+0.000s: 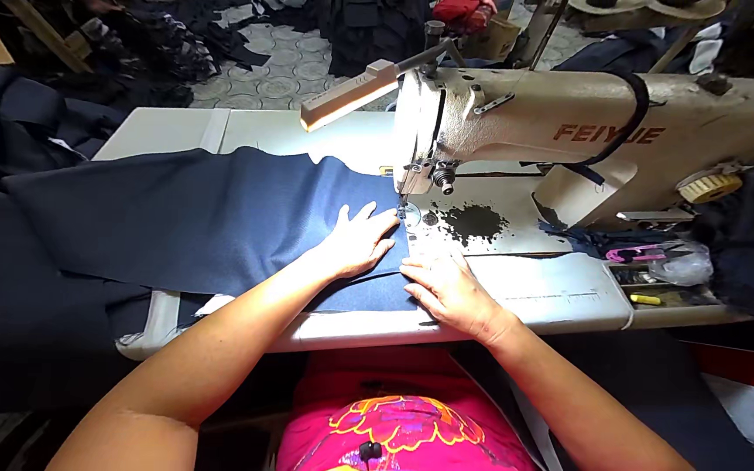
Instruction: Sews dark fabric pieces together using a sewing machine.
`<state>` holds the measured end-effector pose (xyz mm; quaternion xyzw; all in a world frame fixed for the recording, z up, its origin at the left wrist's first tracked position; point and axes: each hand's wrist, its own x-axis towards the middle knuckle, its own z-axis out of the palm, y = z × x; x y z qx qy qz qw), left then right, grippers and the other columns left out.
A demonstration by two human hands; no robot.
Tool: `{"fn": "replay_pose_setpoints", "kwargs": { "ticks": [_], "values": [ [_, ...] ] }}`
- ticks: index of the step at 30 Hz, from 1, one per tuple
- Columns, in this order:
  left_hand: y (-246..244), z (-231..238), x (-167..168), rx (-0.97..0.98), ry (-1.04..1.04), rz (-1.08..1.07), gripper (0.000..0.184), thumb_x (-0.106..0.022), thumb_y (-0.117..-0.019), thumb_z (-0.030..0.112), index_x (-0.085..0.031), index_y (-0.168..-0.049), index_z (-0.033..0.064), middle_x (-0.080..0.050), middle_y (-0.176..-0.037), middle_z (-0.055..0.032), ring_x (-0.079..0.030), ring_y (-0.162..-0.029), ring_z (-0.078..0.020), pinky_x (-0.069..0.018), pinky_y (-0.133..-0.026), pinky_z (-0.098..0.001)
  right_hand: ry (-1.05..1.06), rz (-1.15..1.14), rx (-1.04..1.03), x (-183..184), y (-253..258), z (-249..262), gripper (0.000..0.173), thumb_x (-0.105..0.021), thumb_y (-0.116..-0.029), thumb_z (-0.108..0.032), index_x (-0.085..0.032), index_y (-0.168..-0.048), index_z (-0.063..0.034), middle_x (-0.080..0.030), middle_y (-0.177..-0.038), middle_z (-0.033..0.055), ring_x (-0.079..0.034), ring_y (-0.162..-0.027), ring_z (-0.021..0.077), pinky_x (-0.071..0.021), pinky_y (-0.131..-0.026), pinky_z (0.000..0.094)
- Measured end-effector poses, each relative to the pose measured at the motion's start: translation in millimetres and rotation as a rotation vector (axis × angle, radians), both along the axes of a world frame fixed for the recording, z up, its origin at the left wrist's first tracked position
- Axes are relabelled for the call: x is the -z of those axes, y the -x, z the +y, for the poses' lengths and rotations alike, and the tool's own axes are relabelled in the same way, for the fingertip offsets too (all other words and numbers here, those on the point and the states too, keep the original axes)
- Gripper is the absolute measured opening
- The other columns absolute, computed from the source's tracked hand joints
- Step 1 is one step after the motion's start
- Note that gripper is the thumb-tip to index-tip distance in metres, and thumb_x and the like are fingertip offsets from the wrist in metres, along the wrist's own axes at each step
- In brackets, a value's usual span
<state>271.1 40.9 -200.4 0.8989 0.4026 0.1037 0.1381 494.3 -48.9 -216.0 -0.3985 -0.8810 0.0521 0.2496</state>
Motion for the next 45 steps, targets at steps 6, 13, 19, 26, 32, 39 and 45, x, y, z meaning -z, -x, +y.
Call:
{"fn": "replay_pose_setpoints", "kwargs": {
  "ticks": [6,13,19,26,32,39,45],
  "values": [
    [0,9,-2,0.003,0.019,0.017,0.048,-0.038,-0.1094,0.035,-0.051,-0.150,0.0117,-0.045,-0.161,-0.0044,-0.028,-0.154,-0.0386,-0.0137,-0.112,-0.0804,-0.029,-0.026,0.012,4,-1,6,0.038,-0.049,-0.1035,-0.029,-0.075,-0.122,-0.0087,-0.071,-0.130,0.0098,-0.060,-0.129,0.0318,-0.0371,-0.110,0.0602],
    [0,-13,-2,0.100,-0.237,-0.119,0.025,-0.054,-0.0971,0.008,-0.076,-0.109,0.0063,-0.068,-0.133,-0.0106,-0.056,-0.135,-0.0366,-0.0320,-0.108,-0.0753,0.112,0.024,-0.177,-6,-22,37,0.037,-0.047,-0.0965,-0.009,-0.073,-0.123,-0.0073,-0.072,-0.123,0.0104,-0.062,-0.123,0.0282,-0.0393,-0.111,0.0542],
    [16,-45,19,0.157,-0.161,-0.204,0.036,-0.054,-0.1005,0.029,-0.073,-0.126,0.0114,-0.067,-0.136,-0.0096,-0.056,-0.136,-0.0336,-0.0299,-0.108,-0.0764,0.029,0.054,-0.374,-3,-39,69,0.042,-0.048,-0.0861,-0.002,-0.077,-0.117,-0.0078,-0.073,-0.114,0.0119,-0.064,-0.114,0.0286,-0.0424,-0.106,0.0488],
    [16,-3,19,0.167,-0.133,-0.199,0.046,-0.053,-0.1003,0.044,-0.072,-0.128,0.0132,-0.064,-0.141,-0.0112,-0.051,-0.140,-0.0374,-0.0267,-0.108,-0.0788,-0.034,0.045,-0.326,-1,-34,88,0.044,-0.046,-0.0859,0.002,-0.078,-0.115,-0.0073,-0.074,-0.121,0.0115,-0.063,-0.122,0.0306,-0.0397,-0.112,0.0489],
    [15,43,11,0.158,-0.089,-0.216,0.044,-0.060,-0.0986,0.042,-0.074,-0.126,0.0106,-0.063,-0.141,-0.0135,-0.053,-0.139,-0.0350,-0.0249,-0.111,-0.0755,-0.076,-0.052,-0.144,-3,-28,84,0.037,-0.049,-0.0968,-0.012,-0.078,-0.120,-0.0159,-0.072,-0.113,0.0113,-0.058,-0.120,0.0343,-0.0380,-0.110,0.0517],
    [14,82,10,0.171,-0.134,-0.203,0.041,-0.061,-0.0984,0.041,-0.074,-0.123,0.0104,-0.066,-0.135,-0.0145,-0.058,-0.132,-0.0340,-0.0314,-0.107,-0.0735,0.055,-0.214,0.054,-7,-22,83,0.039,-0.046,-0.1035,-0.020,-0.068,-0.137,-0.0193,-0.065,-0.126,0.0135,-0.053,-0.129,0.0343,-0.0364,-0.113,0.0528],
    [13,86,11,0.146,-0.141,-0.196,0.041,-0.062,-0.0982,0.041,-0.075,-0.123,0.0103,-0.066,-0.136,-0.0142,-0.058,-0.133,-0.0333,-0.0324,-0.106,-0.0731,-0.024,-0.181,0.003,-6,-19,77,0.037,-0.051,-0.0988,-0.013,-0.071,-0.130,-0.0124,-0.067,-0.123,0.0156,-0.057,-0.126,0.0353,-0.0393,-0.112,0.0525]
  ]
}}
